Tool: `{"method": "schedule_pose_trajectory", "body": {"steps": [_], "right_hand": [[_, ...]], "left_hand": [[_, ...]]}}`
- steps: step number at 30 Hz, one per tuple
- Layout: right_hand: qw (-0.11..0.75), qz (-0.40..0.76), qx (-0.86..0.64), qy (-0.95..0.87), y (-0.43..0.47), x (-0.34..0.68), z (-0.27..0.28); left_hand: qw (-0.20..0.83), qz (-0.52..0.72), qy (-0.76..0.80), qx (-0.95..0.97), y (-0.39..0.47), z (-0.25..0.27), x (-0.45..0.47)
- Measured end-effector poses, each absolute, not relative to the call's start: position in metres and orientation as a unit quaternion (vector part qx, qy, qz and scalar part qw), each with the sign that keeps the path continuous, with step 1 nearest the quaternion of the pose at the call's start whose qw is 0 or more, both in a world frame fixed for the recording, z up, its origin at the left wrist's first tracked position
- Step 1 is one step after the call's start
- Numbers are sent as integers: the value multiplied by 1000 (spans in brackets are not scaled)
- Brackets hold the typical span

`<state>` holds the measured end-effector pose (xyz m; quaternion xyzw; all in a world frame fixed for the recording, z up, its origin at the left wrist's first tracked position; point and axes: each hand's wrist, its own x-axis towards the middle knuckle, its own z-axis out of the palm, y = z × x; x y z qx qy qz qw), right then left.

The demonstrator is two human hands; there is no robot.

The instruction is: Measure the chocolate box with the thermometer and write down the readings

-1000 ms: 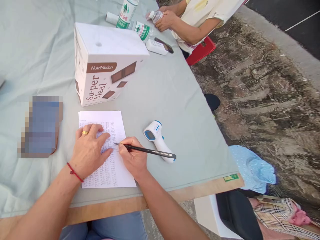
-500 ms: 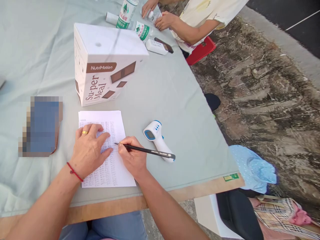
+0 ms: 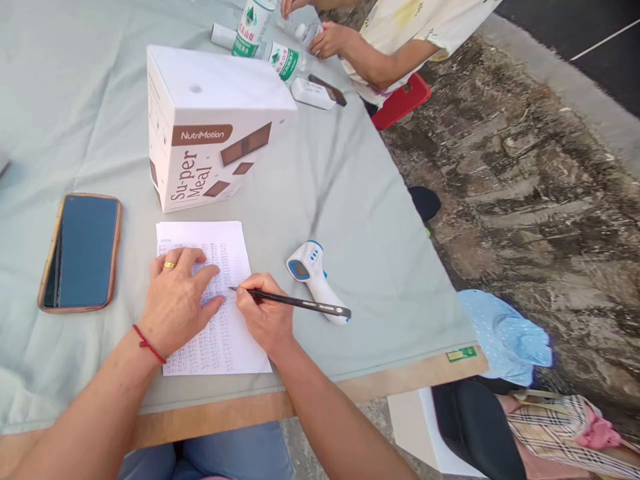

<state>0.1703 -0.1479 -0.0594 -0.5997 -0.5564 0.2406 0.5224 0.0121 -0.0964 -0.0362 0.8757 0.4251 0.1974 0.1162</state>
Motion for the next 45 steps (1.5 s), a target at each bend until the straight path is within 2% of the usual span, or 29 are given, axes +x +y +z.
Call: {"method": "schedule_pose_trajectory", "body": {"steps": [45], "right_hand": [[512, 226, -627, -542, -149, 172, -67]], "left_hand": [[127, 186, 429, 875, -95, -35, 12]]}}
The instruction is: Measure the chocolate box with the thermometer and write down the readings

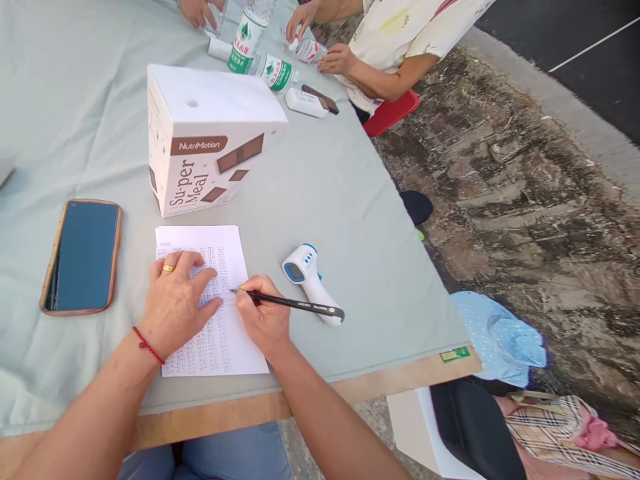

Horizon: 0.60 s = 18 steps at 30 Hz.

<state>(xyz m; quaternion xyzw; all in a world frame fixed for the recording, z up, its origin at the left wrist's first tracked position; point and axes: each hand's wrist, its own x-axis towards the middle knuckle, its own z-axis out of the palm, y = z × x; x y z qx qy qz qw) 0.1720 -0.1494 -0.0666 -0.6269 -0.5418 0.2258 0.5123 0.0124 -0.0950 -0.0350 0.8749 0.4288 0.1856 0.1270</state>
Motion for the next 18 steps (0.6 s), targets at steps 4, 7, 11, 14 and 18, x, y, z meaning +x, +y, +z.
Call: {"method": "schedule_pose_trajectory", "body": {"steps": [4, 7, 11, 14, 18], "right_hand": [[530, 186, -619, -549, -150, 169, -63], [520, 146, -610, -580, -143, 172, -63], [470, 37, -592, -654, -131, 188, -66], [410, 4, -618, -671, -131, 201, -70], [389, -1, -625, -676, -130, 209, -79]], "left_hand": [[106, 193, 428, 877, -94, -35, 8], [75, 215, 425, 876, -91, -42, 3], [50, 261, 415, 870, -82, -56, 1], [60, 269, 418, 866, -80, -58, -1], [99, 266, 430, 857, -79, -53, -3]]}}
